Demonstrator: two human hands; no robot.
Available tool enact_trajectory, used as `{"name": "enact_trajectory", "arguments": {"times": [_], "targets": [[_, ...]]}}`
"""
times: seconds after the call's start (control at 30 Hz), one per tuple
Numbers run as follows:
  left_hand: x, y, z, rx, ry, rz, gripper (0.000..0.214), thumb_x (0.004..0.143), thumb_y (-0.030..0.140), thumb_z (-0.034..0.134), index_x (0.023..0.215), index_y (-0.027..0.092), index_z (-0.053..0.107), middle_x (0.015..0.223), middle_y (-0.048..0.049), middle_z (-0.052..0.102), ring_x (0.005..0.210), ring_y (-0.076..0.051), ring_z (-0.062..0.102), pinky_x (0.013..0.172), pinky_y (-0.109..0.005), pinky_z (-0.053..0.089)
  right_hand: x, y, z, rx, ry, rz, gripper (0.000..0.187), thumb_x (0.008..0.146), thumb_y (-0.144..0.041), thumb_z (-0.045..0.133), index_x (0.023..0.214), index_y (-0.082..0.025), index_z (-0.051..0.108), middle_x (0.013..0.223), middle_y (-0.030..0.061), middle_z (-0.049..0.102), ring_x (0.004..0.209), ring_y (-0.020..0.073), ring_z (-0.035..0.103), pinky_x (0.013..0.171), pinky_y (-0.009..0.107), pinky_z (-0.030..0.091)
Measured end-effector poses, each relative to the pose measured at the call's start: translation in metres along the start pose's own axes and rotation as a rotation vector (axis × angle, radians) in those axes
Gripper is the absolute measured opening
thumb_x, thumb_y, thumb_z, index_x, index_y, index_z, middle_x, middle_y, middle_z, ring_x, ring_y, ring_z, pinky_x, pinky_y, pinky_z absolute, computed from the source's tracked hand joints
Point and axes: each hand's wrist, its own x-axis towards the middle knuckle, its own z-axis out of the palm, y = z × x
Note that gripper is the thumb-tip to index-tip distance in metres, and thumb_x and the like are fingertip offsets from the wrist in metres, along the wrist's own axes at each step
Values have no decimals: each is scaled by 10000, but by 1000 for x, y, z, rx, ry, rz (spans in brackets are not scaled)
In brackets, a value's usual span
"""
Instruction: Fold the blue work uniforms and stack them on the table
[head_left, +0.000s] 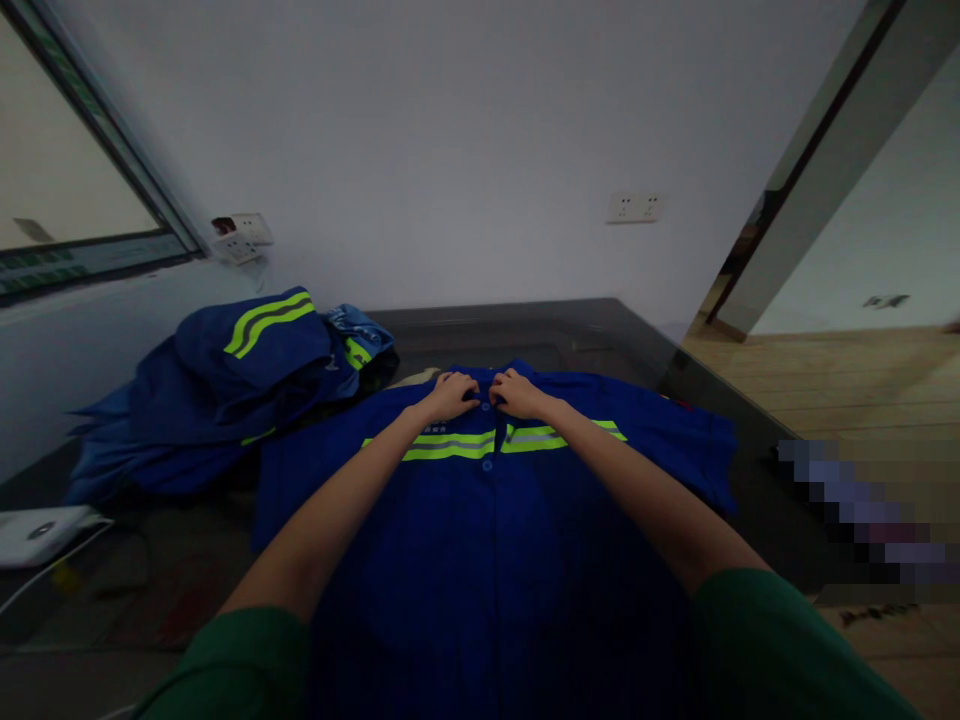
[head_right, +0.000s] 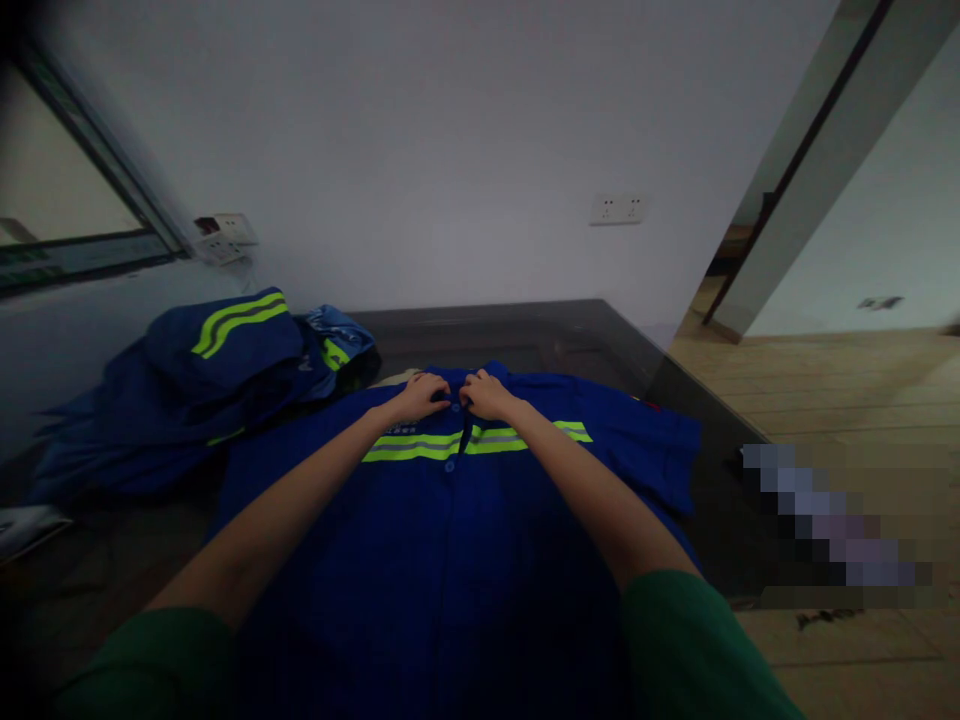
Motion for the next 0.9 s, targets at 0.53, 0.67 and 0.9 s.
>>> {"name": "enact_trajectory", "arguments": {"times": [0.53,0.67,0.9], "targets": [[21,9,22,3,114,-155,177,844,317,579,959,206,654,1040,-77,652,1058,-269,542,992,-463,324,-9,23,-34,496,373,-13,145,786,-86,497,899,-161,550,915,37,615,886,159,556,830,286,422],[22,9,26,-17,138,-199,172,847,311,570,947,211,669,1052,-70,639,1052,-256,535,951,-432,369,7,6,-2,249,246,122,158,832,-85,515,952,-164,580,974,45,644,922,158,556,843,271,407],[23,12,40,-58,210,-238,172,858,212,527,934,191,681,1052,-91,628,1027,-243,535,894,-381,424,17,-5,32,99,229,274,160,869,-154,541,1019,-153,595,1086,120,611,1047,240,504,922,391,374]]}}
